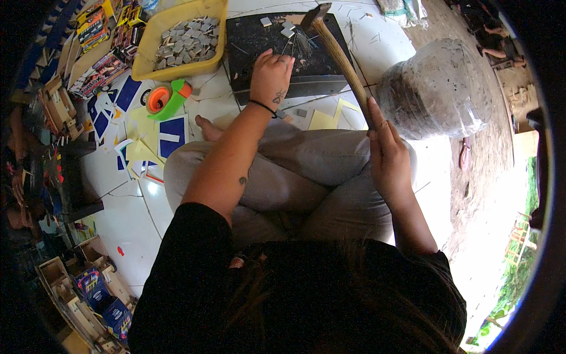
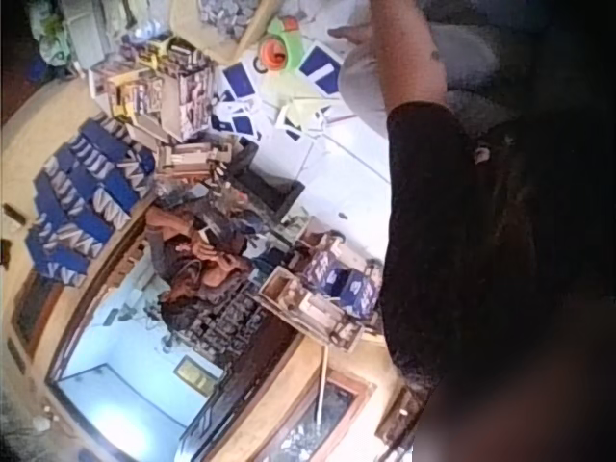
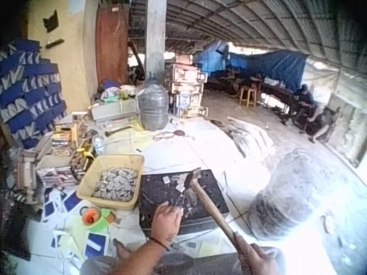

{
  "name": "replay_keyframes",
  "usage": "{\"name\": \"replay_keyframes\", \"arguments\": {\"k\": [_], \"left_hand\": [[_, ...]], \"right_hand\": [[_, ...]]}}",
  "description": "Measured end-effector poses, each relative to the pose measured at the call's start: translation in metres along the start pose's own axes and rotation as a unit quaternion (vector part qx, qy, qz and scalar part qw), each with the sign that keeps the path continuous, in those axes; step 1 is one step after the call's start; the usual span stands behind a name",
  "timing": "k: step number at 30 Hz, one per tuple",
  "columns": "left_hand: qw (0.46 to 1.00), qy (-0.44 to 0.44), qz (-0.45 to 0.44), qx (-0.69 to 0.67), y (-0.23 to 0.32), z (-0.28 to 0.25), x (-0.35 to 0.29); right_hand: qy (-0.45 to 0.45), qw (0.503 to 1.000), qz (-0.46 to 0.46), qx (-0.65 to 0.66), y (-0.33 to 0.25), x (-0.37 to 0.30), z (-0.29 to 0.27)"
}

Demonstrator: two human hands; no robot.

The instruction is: The person sits on the floor and repeatedly hammers small wooden blocks on a black board, breaking them into smaller pieces. The person then transfers the broken pieces into a large clear container.

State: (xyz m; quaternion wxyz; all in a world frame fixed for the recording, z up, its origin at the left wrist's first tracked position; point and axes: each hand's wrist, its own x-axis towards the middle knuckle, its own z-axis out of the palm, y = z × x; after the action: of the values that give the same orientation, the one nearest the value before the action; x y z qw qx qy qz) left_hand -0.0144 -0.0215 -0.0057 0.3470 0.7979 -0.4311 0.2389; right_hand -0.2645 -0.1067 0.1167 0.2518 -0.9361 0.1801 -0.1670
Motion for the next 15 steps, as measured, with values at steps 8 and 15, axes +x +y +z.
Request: {"name": "replay_keyframes", "arguments": {"k": [8,15], "left_hand": [[1.0,-0.016,-0.007,0.018,0.0,0.003,-0.003],[0.999,-0.021,-0.006,0.027,0.002,0.002,-0.005]], "right_hand": [[-0.044,0.998,0.011,-0.039,0.008,0.002,0.007],[-0.049,0.999,-0.001,-0.01,0.01,0.001,0.005]]}}
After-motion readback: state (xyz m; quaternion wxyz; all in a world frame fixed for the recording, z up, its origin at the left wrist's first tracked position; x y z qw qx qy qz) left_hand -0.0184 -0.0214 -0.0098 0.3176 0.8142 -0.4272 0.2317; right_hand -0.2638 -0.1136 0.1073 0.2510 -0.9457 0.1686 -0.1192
